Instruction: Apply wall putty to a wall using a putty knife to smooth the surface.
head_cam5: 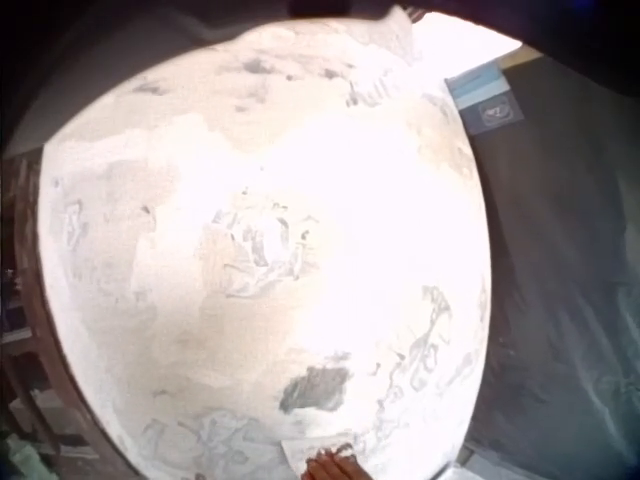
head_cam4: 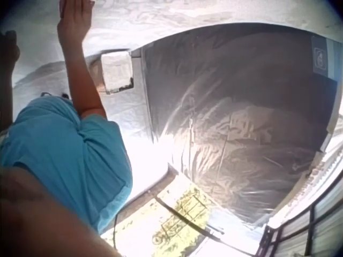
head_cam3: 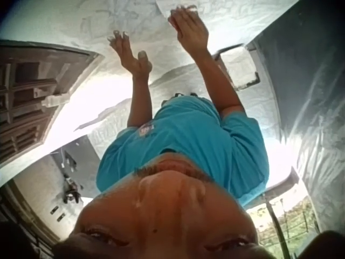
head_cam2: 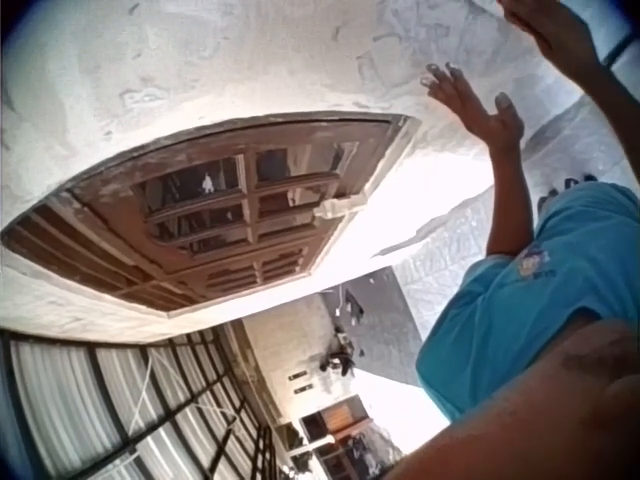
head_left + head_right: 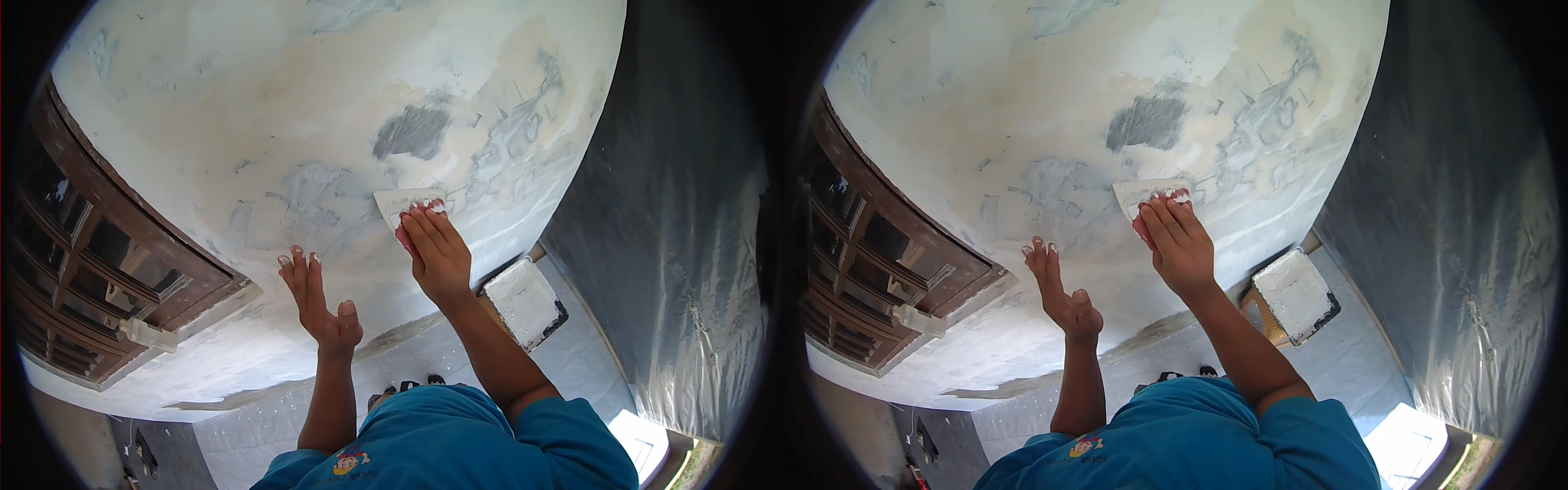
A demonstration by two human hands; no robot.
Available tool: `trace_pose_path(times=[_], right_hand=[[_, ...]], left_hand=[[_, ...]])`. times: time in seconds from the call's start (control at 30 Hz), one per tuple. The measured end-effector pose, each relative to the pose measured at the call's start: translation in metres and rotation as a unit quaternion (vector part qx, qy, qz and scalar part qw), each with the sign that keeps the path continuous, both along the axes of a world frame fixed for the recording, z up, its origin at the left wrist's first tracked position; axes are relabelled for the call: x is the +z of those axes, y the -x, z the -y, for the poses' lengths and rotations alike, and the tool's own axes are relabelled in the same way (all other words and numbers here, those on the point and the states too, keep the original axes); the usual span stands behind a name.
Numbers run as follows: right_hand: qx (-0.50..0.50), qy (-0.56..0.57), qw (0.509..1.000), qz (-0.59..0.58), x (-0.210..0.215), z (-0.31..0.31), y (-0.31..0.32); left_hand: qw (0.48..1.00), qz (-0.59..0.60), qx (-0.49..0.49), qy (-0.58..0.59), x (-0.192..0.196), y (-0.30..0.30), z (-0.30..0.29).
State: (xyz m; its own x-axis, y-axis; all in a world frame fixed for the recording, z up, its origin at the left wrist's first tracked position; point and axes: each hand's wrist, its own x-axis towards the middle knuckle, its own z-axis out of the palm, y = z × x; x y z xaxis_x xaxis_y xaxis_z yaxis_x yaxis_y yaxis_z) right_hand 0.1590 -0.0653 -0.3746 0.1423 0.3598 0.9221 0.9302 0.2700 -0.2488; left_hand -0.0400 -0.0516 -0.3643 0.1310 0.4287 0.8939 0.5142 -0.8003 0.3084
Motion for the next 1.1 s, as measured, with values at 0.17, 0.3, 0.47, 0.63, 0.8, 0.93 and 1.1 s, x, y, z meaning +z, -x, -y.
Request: trace_pose_path(times=[0.17, 0.3, 0.47, 0.63, 0.8, 0.93, 1.1], right_hand=[[0.036, -0.039, 0.994, -0.100, 0.058, 0.015, -0.024], [-0.017, -0.112, 0.989, -0.100, 0.122, -0.009, -0.049], [-0.004, -0.059, 0.998, -0.003, 0.065, -0.009, -0.015], [0.033, -0.072, 0.996, -0.030, 0.090, 0.006, -0.022], [-0.026, -0.122, 0.991, 0.041, 0.130, -0.023, -0.027], [0.022, -0.046, 0.997, 0.052, 0.060, -0.007, -0.003], [0.025, -0.080, 0.996, -0.001, 0.094, 0.010, -0.021]], left_hand=[[1.000, 0.014, 0.003, 0.010, -0.003, 0.008, -0.006], [1.000, 0.012, 0.000, 0.008, -0.004, 0.007, -0.003], [1.000, 0.012, -0.005, 0.012, -0.008, 0.006, -0.003], [1.000, 0.015, -0.002, 0.007, -0.004, 0.007, -0.007], [1.000, 0.018, -0.006, 0.001, -0.003, 0.008, -0.006], [1.000, 0.012, 0.009, 0.001, -0.005, 0.012, -0.009], [1.000, 0.009, 0.014, 0.003, -0.006, 0.018, -0.012]])
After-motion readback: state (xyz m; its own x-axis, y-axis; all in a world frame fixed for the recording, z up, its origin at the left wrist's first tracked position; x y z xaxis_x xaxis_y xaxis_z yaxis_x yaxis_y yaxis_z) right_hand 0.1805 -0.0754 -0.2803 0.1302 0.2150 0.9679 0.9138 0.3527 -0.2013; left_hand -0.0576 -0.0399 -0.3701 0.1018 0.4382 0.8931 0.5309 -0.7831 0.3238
